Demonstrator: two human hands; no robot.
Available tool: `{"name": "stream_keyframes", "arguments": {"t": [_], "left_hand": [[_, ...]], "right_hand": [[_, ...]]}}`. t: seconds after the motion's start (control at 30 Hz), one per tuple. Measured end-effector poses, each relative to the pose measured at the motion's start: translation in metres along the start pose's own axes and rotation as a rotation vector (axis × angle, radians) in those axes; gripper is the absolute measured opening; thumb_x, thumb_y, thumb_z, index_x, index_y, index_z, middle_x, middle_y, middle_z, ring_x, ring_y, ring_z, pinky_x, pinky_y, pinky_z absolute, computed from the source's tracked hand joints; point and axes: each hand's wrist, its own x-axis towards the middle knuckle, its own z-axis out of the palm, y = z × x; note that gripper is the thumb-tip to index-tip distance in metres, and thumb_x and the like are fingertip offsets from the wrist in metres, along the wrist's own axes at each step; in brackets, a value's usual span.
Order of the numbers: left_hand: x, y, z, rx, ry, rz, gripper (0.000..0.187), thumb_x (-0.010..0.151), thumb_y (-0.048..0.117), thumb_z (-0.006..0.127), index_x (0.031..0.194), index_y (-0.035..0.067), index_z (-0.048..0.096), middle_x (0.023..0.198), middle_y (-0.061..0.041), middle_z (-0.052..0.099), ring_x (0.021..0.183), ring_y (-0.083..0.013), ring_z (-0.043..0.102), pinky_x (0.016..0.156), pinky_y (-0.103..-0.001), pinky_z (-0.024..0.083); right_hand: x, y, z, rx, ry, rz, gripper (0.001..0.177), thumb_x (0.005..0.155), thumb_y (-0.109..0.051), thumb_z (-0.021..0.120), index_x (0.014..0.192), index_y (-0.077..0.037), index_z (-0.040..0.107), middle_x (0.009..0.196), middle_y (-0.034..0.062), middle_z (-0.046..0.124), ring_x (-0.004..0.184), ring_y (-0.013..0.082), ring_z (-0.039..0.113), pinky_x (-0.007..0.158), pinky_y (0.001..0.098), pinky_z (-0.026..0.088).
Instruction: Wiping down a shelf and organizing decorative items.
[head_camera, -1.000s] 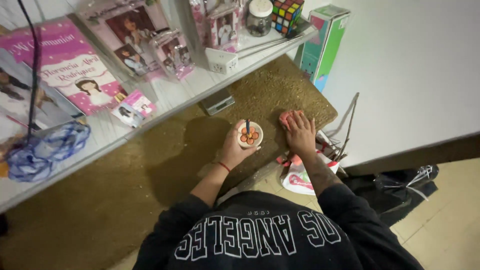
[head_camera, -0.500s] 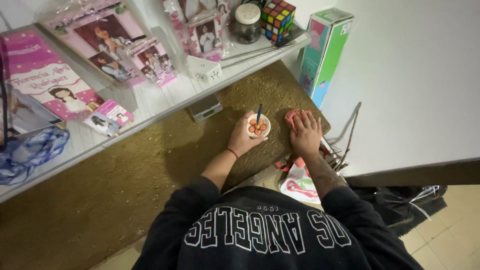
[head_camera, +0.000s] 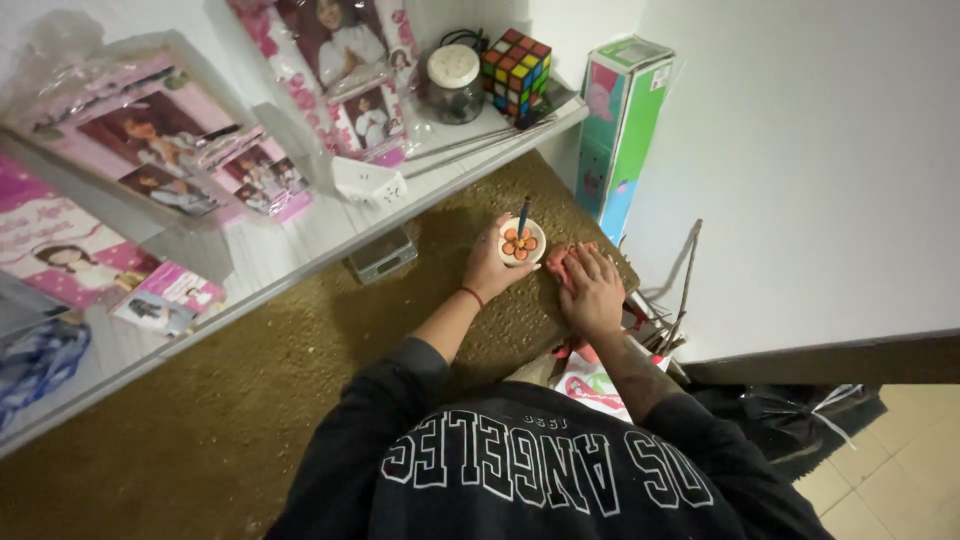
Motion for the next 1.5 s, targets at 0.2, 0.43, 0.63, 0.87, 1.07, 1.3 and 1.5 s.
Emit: {"name": "stream_keyframes", "arguments": {"t": [0.2,0.43,0.63,0.87,1.07,1.3,1.5], "left_hand": [[0.017,-0.011,0.019,0.035,-0.042,-0.028,0.11,0.049,0.038,0.096,0.142,0.007,0.047,0.123,-0.026,0.06,0.12,-0.0445,0.057,0.107,-0.052,0.042],[0.02,-0.02,0.029,0.06,-0.013,-0.001,0.106,0.051,0.037,0.096,0.14,0.01,0.047,0.119,-0.026,0.062,0.113,-0.0442,0.061,0.099,-0.052,0.048],[0.026,-0.016,0.028,0.096,-0.021,-0.01,0.102,0.053,0.037,0.095,0.138,0.01,0.047,0.117,-0.028,0.063,0.111,-0.0459,0.062,0.096,-0.053,0.05],[0.027,0.003,0.021,0.17,0.005,0.013,0.097,0.057,0.037,0.092,0.138,0.011,0.046,0.114,-0.027,0.064,0.108,-0.0459,0.063,0.094,-0.054,0.051],[0.028,-0.016,0.03,0.224,0.009,0.079,0.091,0.052,0.035,0.092,0.13,0.006,0.055,0.11,-0.025,0.065,0.107,-0.0436,0.063,0.103,-0.053,0.043],[0.025,-0.016,0.029,0.321,0.026,0.101,0.096,0.05,0.039,0.091,0.132,0.005,0.054,0.113,-0.024,0.067,0.11,-0.0395,0.064,0.115,-0.054,0.027],[0.022,-0.011,0.029,0.348,-0.003,0.062,0.099,0.053,0.04,0.09,0.135,0.004,0.049,0.119,-0.025,0.065,0.114,-0.0391,0.062,0.114,-0.059,0.026]], "right_hand": [[0.006,-0.001,-0.002,0.034,0.051,0.013,0.032,0.082,-0.036,0.068,0.111,-0.023,0.073,0.123,0.0015,0.068,0.118,0.025,0.062,0.103,0.0435,0.046],[0.004,0.002,-0.001,0.043,0.005,0.018,0.04,0.075,-0.032,0.069,0.113,-0.022,0.071,0.127,0.001,0.066,0.12,0.0242,0.06,0.106,0.0434,0.044],[0.009,-0.002,-0.007,0.058,-0.011,0.028,0.041,0.073,-0.03,0.07,0.113,-0.021,0.07,0.127,0.0017,0.065,0.121,0.0243,0.059,0.107,0.0446,0.043],[0.01,-0.003,-0.008,0.058,0.0,0.035,0.036,0.079,-0.033,0.068,0.114,-0.022,0.07,0.127,0.0006,0.065,0.122,0.0227,0.059,0.108,0.0435,0.042],[0.008,-0.001,-0.008,0.097,-0.023,0.017,0.041,0.075,-0.027,0.069,0.115,-0.02,0.069,0.127,0.0042,0.064,0.121,0.0269,0.059,0.105,0.0471,0.044],[0.01,-0.002,-0.011,0.052,0.004,0.01,0.036,0.079,-0.031,0.067,0.114,-0.022,0.069,0.126,0.0009,0.065,0.121,0.0234,0.059,0.106,0.0422,0.044],[0.006,0.002,-0.005,0.08,0.013,0.003,0.036,0.077,-0.029,0.068,0.112,-0.021,0.07,0.125,0.0015,0.067,0.119,0.0239,0.061,0.104,0.0414,0.046]]}}
